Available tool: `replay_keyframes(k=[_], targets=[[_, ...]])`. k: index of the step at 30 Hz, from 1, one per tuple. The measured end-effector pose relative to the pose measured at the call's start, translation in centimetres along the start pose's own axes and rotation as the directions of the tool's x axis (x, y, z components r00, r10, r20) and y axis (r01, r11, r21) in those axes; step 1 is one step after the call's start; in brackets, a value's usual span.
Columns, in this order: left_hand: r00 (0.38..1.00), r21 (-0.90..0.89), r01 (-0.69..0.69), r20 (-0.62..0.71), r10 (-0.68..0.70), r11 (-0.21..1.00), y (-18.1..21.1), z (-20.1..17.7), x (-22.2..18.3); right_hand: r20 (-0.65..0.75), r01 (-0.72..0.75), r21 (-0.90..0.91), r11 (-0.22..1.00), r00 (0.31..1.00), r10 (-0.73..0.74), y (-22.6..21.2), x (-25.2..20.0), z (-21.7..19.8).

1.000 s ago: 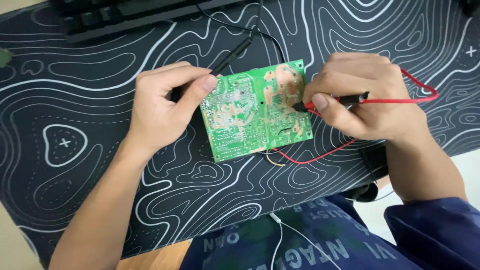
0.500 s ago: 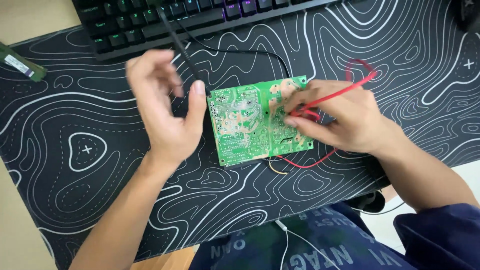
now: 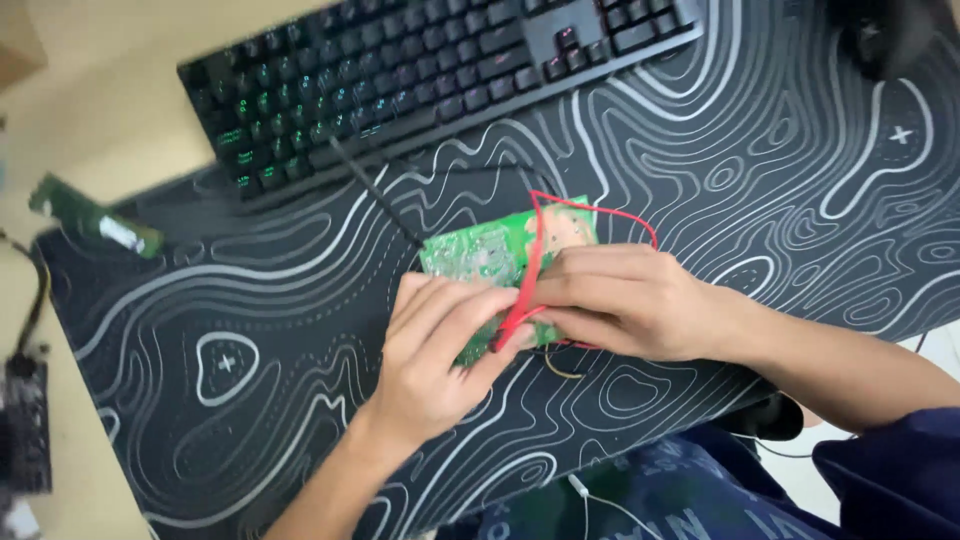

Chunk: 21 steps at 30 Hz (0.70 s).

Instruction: Testing various points on a circuit board using multimeter probes at a workstation.

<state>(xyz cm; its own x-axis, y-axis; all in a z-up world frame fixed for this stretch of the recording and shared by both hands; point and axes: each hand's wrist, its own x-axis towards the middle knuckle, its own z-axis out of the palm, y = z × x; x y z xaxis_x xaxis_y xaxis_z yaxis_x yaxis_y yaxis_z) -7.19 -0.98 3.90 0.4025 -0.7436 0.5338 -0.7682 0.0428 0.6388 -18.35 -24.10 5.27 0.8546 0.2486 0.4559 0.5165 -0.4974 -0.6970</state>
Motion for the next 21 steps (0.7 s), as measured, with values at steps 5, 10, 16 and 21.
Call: replay_keyframes(k=[5, 10, 16, 21], targets=[[0.998, -0.044, 0.028, -0.049, -0.03, 0.999, -0.6, 0.6, -0.1, 0.163, -0.095, -0.074, 0.993, 0.981, 0.106, -0.1, -0.7, -6.4], [0.995, -0.052, 0.056, -0.084, -0.06, 0.997, -1.2, 1.2, -0.5, -0.285, -0.381, -0.19, 0.905, 0.903, 0.32, 6.9, -8.9, -16.7], [0.995, -0.084, 0.018, -0.097, -0.026, 0.996, -0.9, 1.7, -0.4, -0.468, -0.408, -0.693, 0.594, 0.882, 0.06, 19.1, -16.5, -21.7], [0.996, -0.074, 0.017, -0.085, -0.023, 0.997, -1.1, 1.7, -0.6, -0.484, -0.581, -0.587, 0.563, 0.81, 0.332, 18.3, -14.8, -20.3]])
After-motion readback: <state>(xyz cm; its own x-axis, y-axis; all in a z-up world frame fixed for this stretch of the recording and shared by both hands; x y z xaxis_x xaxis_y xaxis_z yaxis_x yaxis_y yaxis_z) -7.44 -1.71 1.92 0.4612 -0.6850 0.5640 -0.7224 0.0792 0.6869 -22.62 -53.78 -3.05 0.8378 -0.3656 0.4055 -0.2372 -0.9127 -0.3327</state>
